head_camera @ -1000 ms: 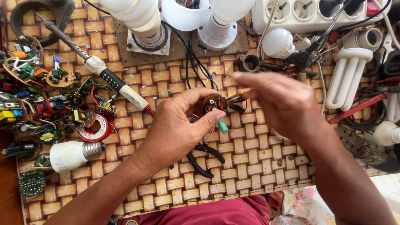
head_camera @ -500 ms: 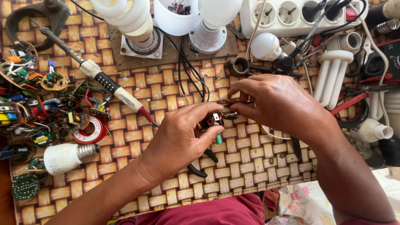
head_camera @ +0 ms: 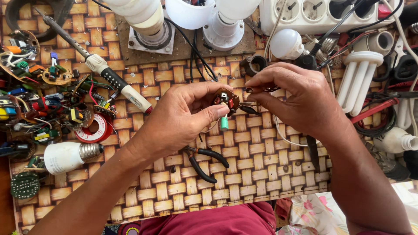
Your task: The person repairs a compact fluorescent light bulb by connecting wires to its internal circuit board and inserting the board into the bulb housing. They use pliers to secure the connections and test the bulb by plugging it into a power strip.
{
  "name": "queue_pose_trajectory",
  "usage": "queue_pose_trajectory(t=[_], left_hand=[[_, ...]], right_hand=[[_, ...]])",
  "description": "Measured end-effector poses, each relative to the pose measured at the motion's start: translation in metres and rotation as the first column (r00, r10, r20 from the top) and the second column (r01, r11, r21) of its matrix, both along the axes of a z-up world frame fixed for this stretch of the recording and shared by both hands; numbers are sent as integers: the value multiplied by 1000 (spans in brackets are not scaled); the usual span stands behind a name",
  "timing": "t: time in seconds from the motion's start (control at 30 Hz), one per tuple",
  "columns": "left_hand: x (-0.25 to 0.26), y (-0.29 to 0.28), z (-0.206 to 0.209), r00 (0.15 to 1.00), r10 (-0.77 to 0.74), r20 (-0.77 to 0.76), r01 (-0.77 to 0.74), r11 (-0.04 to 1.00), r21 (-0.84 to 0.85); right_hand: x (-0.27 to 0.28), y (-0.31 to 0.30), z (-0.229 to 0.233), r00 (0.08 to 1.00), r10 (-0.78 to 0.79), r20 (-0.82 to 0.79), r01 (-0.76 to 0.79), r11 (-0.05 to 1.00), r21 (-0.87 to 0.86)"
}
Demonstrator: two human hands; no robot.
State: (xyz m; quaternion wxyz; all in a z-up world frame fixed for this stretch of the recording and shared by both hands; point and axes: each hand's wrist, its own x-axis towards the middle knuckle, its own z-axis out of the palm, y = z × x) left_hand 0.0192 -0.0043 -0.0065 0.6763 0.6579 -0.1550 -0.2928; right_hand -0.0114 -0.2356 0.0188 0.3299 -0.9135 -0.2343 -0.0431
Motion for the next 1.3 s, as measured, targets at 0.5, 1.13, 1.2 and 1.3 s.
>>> queue_pose_trajectory(t=[0.5, 1.13, 1.2, 1.3], left_hand=[[3, -3, -8, 998, 43, -43, -40, 998, 48], [3, -1, -15, 999, 40, 20, -41, 997, 66], [3, -1, -17, 997, 58, 50, -62, 995, 81], [3, -1, -14, 998, 57, 32, -60, 994, 93]], right_hand=[[-3, 0, -9, 996, 52, 78, -49, 998, -43], [-2, 8, -10, 986, 86, 142, -69, 990, -122], [-1, 8, -9, 975, 114, 193, -91, 988, -124], [-2, 9, -14, 959, 132, 252, -89, 980, -176]])
